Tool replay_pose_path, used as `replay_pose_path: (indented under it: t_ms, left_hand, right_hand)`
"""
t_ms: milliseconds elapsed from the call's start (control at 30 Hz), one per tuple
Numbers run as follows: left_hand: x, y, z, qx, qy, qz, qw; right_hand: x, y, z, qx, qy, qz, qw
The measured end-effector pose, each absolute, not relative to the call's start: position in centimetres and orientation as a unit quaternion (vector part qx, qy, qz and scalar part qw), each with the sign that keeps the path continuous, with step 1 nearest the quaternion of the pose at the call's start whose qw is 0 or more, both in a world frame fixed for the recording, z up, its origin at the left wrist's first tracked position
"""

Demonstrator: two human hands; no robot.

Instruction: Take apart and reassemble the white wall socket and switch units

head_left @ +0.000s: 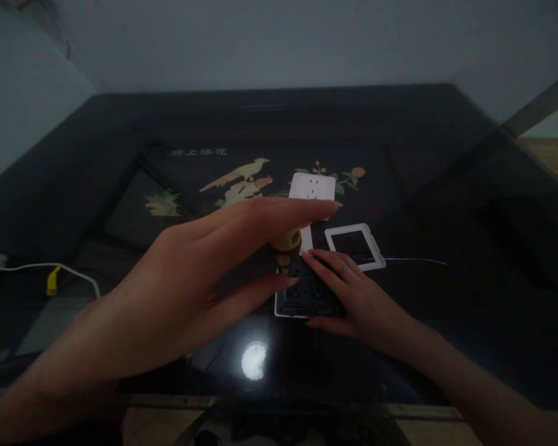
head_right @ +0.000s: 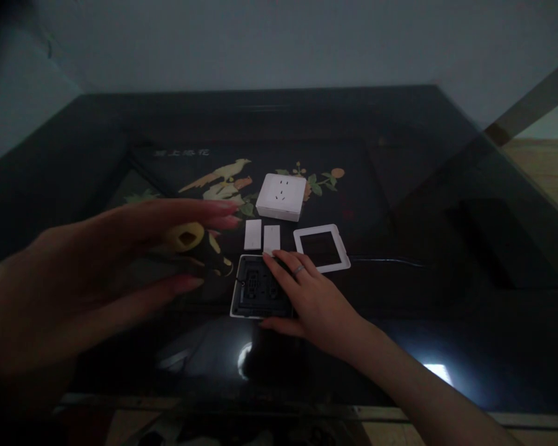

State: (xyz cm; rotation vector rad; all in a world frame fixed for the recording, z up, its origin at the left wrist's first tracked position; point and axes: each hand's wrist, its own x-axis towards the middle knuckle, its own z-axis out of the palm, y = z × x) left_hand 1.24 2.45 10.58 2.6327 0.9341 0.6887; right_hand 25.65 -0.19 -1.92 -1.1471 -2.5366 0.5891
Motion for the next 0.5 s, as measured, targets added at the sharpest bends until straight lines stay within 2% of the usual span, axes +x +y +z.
replay_pose_path:
  t_ms: [100,267,500]
  left_hand:
    - [1.04,2.43,10.95,0.907,0.322,0.224,0.150]
    - [1.70,2.63,10.05,0.908,0.294,0.288,0.081]
    - [0.73,2.49,10.59,0.901,0.341,0.222,0.152]
  right_hand:
    - [25.66,-0.22,-1.90,-0.401,-0.880,0.207,0.146]
    - [25.69,-0.26,-1.80,-0.399,-0.880,0.210,0.148]
    - [25.61,-0.22,-1.64,-0.402,-0.880,0.210,0.142]
